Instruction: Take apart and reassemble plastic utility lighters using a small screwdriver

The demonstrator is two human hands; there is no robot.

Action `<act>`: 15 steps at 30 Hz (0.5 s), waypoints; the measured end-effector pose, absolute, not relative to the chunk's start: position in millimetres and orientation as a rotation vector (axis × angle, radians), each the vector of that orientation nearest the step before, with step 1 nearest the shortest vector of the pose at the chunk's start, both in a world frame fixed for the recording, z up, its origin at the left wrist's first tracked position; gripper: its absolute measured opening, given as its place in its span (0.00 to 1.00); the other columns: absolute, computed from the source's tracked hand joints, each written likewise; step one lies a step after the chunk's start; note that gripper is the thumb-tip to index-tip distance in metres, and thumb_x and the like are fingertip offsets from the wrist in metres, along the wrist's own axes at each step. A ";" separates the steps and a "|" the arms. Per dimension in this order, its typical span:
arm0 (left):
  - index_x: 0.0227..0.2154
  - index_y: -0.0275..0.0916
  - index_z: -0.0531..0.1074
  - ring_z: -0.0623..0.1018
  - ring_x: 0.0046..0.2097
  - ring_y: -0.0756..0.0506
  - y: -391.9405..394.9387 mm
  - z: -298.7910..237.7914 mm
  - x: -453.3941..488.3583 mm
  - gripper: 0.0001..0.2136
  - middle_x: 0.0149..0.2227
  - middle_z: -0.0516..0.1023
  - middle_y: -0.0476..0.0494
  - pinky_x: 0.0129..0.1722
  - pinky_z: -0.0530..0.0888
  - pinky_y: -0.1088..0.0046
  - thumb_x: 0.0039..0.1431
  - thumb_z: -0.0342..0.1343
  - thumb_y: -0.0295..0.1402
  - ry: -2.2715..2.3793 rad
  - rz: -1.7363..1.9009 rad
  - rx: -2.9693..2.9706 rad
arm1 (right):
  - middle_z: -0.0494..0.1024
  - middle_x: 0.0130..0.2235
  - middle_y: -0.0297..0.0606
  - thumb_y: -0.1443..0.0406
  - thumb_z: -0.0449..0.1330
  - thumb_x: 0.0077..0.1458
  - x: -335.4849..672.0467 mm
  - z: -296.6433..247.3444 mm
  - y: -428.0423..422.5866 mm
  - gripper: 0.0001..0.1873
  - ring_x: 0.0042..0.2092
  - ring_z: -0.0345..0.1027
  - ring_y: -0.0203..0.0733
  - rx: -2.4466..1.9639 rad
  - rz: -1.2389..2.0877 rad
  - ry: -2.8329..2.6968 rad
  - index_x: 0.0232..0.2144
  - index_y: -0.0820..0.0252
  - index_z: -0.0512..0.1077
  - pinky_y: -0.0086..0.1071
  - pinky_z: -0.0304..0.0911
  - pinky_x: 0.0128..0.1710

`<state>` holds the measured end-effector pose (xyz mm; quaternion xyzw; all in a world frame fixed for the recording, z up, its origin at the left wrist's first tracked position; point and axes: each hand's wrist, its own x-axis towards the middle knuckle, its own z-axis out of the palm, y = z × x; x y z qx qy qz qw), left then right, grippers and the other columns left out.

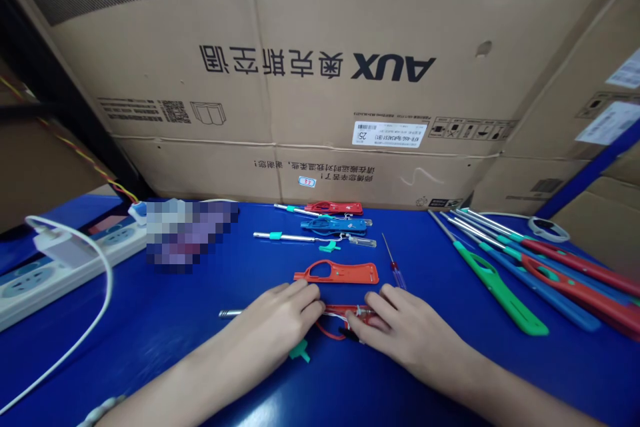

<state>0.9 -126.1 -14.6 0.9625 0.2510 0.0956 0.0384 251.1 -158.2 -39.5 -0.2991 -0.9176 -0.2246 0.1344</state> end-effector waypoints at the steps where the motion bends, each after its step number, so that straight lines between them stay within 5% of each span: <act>1: 0.42 0.35 0.70 0.74 0.46 0.43 -126.2 -15.3 0.8 0.12 0.41 0.73 0.41 0.46 0.73 0.66 0.61 0.47 0.17 0.764 0.311 2.948 | 0.71 0.33 0.40 0.73 0.48 0.62 250.9 -39.5 -159.2 0.15 0.32 0.64 0.42 -0.859 -0.677 -2.671 0.46 0.57 0.69 0.34 0.62 0.31; 15: 0.42 0.33 0.71 0.74 0.40 0.42 -127.0 -21.5 1.7 0.12 0.38 0.71 0.40 0.40 0.74 0.65 0.60 0.48 0.18 0.772 0.287 3.028 | 0.75 0.36 0.46 0.72 0.51 0.61 247.0 -40.9 -166.0 0.13 0.36 0.68 0.45 -0.823 -0.795 -2.627 0.45 0.66 0.71 0.39 0.65 0.35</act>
